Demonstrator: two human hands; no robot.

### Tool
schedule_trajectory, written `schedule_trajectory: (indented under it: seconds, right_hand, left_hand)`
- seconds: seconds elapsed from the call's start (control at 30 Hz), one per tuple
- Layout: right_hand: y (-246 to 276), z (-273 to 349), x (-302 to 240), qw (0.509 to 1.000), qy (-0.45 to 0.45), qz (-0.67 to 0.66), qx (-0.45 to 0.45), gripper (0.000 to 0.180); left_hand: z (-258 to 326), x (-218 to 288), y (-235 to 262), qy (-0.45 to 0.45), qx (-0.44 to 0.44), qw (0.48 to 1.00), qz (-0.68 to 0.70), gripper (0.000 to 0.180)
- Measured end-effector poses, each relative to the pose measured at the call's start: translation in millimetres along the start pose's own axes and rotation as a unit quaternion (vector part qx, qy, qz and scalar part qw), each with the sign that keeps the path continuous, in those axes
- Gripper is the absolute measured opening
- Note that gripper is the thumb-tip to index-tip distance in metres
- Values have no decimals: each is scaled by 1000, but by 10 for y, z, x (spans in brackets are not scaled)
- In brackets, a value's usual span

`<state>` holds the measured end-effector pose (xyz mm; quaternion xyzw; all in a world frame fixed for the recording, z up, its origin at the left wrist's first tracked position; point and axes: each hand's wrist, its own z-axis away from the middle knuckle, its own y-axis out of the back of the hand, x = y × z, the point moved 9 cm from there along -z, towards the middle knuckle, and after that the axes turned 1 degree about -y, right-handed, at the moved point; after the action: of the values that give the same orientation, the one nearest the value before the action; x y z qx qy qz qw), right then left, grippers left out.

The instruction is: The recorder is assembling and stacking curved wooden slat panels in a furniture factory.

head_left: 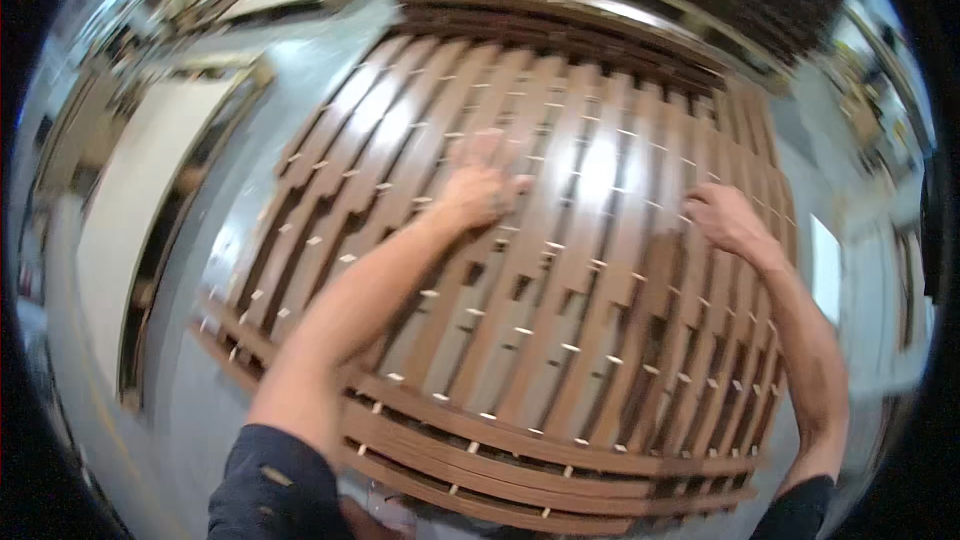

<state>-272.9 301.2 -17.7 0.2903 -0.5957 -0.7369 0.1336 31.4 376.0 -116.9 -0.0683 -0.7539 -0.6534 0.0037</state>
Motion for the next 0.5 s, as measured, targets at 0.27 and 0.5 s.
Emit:
schedule_trajectory:
  seconds: [0.27, 0.5]
  right_hand:
    - [81, -1318, -588, 997, 51, 30, 42, 32]
    - [60, -2323, -183, 990, 36, 93, 102, 31]
  left_hand:
    - [54, -97, 12, 54, -9, 998, 24, 66]
    - [47, -39, 102, 49, 18, 995, 85, 65]
